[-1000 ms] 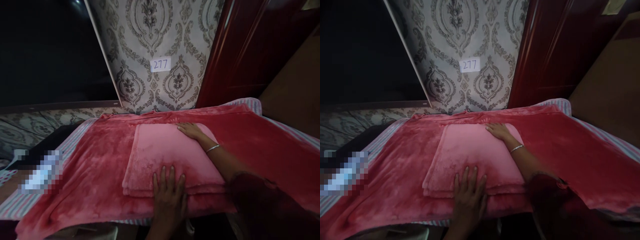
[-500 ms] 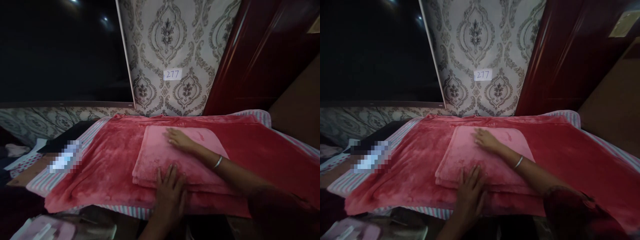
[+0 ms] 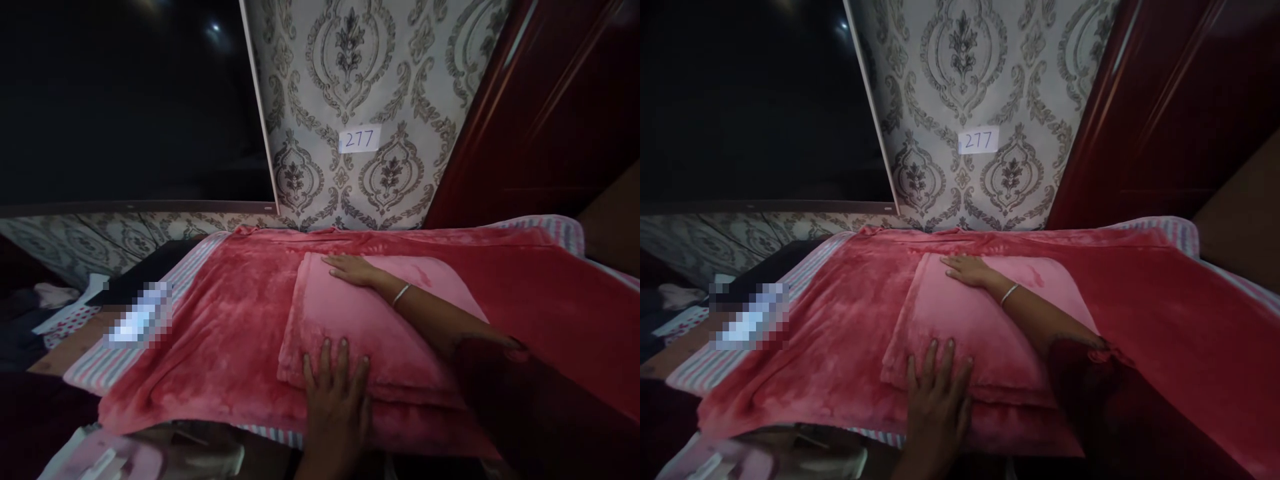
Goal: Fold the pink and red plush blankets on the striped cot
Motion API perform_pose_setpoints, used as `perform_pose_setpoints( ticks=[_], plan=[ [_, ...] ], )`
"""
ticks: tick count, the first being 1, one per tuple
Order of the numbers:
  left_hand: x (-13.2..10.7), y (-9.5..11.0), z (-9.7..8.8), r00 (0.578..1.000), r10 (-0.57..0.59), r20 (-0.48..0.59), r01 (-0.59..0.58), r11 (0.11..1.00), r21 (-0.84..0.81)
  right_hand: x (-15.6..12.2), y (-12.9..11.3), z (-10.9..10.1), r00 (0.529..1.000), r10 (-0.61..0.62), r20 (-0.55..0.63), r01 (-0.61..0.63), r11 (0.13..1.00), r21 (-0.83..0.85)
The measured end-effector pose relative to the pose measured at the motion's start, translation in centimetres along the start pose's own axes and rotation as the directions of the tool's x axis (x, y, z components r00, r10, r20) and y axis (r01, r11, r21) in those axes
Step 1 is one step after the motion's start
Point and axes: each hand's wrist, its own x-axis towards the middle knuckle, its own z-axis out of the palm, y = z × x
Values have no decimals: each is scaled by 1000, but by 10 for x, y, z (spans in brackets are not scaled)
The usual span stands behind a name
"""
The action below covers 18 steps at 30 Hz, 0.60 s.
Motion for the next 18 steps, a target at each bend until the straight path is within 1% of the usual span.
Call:
perform_pose_setpoints(
  ticks=[2, 4, 8, 12, 15, 17, 18],
  plan=[
    [0, 0, -1, 1000, -7, 0, 7, 1000, -3, 7, 10, 4, 999, 42, 8, -42, 998, 44],
    [0, 0, -1, 1000, -8, -7, 7, 1000, -12, 9, 14, 9, 999, 37, -18, -35, 997, 62],
    [1, 0, 1, 1000, -9, -25, 9, 1000, -13, 7, 15, 16, 997, 50, -60, -46, 997, 58],
    [1, 1, 0, 999, -10, -39, 10, 1000, -18, 4, 10, 14, 997, 46, -65, -43, 998, 37],
    [0, 1, -1, 1000, 5, -28, -5, 1000, 0, 3, 3, 9, 990, 112, -86, -116, 992, -47],
    [0, 1, -4, 1000, 12, -25, -11, 1000, 15, 1, -6, 6, 978, 166, -129, -180, 978, -102],
    [1, 1, -6, 1000, 17, -26, -16, 1000, 17, -1, -12, 4, 973, 174, -154, -193, 975, -114]
  ],
)
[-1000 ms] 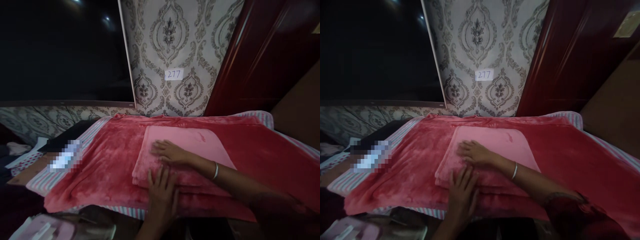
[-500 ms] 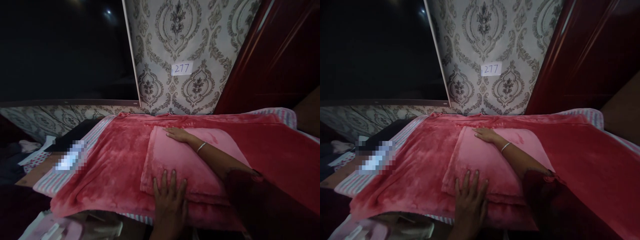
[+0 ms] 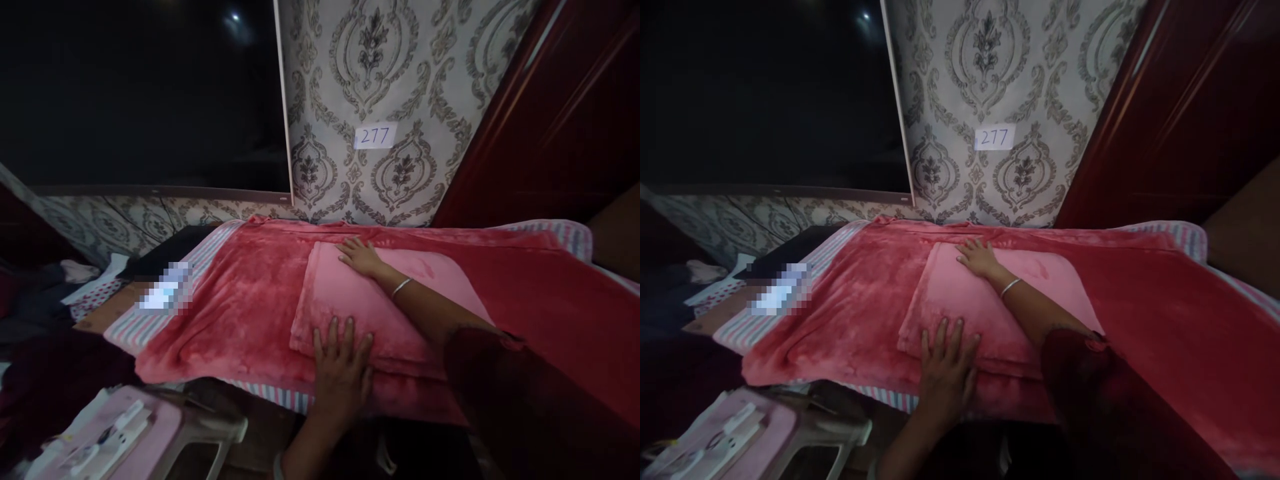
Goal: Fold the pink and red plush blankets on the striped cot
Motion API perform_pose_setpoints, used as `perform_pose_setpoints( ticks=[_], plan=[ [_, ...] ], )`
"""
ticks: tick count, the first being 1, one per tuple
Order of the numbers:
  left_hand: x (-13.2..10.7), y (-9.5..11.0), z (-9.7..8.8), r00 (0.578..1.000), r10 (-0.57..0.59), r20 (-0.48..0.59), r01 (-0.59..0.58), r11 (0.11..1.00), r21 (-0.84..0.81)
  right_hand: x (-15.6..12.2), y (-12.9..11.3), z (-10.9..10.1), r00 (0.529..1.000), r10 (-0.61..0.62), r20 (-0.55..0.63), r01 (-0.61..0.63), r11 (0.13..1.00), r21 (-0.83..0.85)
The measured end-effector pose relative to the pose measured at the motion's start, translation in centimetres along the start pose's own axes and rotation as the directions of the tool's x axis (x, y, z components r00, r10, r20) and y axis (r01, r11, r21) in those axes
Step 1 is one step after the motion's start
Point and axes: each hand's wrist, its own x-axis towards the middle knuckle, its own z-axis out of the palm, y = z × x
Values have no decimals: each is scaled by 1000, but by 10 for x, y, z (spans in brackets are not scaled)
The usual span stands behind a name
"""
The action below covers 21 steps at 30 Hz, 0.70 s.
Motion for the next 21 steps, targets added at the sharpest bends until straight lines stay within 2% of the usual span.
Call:
perform_pose_setpoints(
  ticks=[2, 5, 8, 10, 12, 15, 18, 21],
  plan=[
    [2, -3, -6, 1000, 5, -1, -5, 1000, -9, -9, -14, -6, 998, -37, -50, 37, 999, 5],
    [3, -11, -13, 999, -28, -29, 27, 999, -33, -33, -42, -12, 966, -249, -74, 252, 967, 26],
    [0, -22, -10, 993, -87, -76, 84, 996, -39, -57, -67, -9, 871, -491, 24, 488, 870, 62],
    [-6, -26, -4, 994, -90, -63, 89, 996, -24, -64, -76, -4, 814, -574, 90, 567, 818, 96],
    [-12, -28, 2, 996, -77, -40, 77, 997, -4, -59, -77, 1, 805, -583, 108, 574, 812, 103],
    [-17, -26, 4, 997, -74, -33, 74, 997, 6, -30, -70, 3, 856, -507, 104, 501, 862, 80],
    [-17, -24, 2, 995, -99, -28, 98, 995, -16, 7, -60, 3, 911, -389, 135, 382, 921, 71],
    [-16, -23, 2, 992, -123, -33, 123, 992, -20, 39, -54, 7, 947, -272, 170, 255, 960, 111]
  ],
)
